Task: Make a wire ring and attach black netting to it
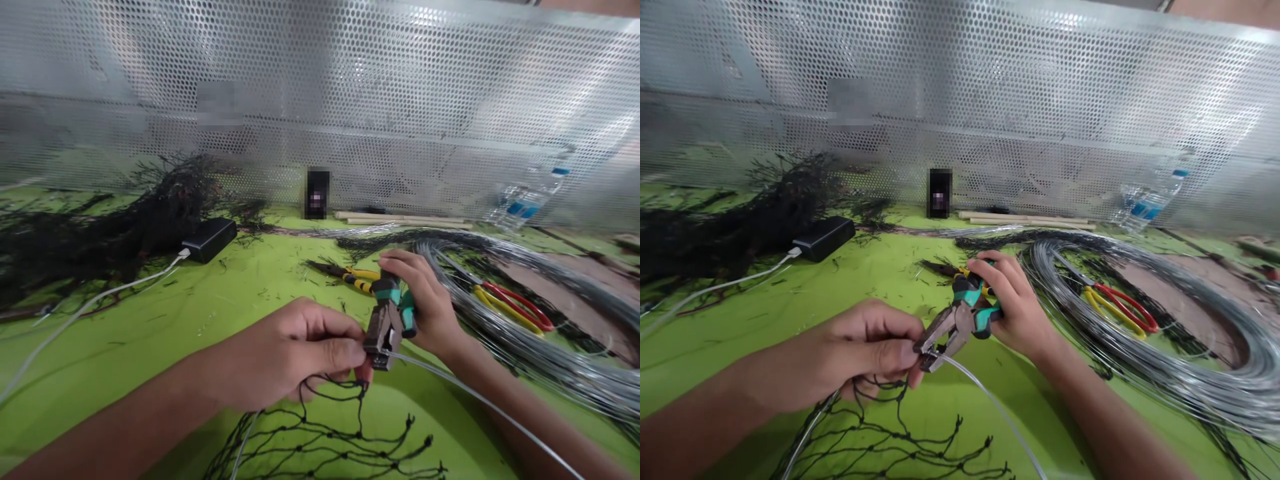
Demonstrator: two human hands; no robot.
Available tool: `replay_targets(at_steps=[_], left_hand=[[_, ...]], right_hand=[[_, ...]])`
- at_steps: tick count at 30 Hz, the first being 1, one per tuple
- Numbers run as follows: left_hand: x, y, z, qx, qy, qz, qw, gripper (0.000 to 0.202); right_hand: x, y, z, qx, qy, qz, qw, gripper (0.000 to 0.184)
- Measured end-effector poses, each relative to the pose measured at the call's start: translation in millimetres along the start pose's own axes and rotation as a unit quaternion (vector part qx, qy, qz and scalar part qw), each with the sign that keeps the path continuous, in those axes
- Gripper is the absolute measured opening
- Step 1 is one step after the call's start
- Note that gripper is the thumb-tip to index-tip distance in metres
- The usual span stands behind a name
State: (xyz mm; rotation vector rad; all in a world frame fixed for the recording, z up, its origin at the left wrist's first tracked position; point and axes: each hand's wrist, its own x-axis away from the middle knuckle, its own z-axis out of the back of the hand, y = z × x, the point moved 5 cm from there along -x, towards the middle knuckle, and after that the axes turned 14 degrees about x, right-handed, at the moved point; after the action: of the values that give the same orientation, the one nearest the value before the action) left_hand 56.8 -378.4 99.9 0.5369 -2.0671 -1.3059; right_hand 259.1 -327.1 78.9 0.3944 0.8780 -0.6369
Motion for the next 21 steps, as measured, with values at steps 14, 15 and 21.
replay_targets(at_steps=[14, 15, 21], left_hand=[[4, 5, -1.5, -0.017, -0.001, -0.042, 0.999, 0.038], [4, 6, -1.3, -0.023, 0.006, -0.057, 0.998, 0.038], [11, 8, 1.6, -0.1, 0.08, -0.154, 0.98, 0.034]], right_hand=[[0, -3, 1, 0.041, 0.01, -0.012, 0.999, 0.049], [0, -3, 1, 0.048, 0.007, -0.016, 0.999, 0.048], [3, -5, -2, 0.089, -0.019, -0.04, 0.995, 0.045]])
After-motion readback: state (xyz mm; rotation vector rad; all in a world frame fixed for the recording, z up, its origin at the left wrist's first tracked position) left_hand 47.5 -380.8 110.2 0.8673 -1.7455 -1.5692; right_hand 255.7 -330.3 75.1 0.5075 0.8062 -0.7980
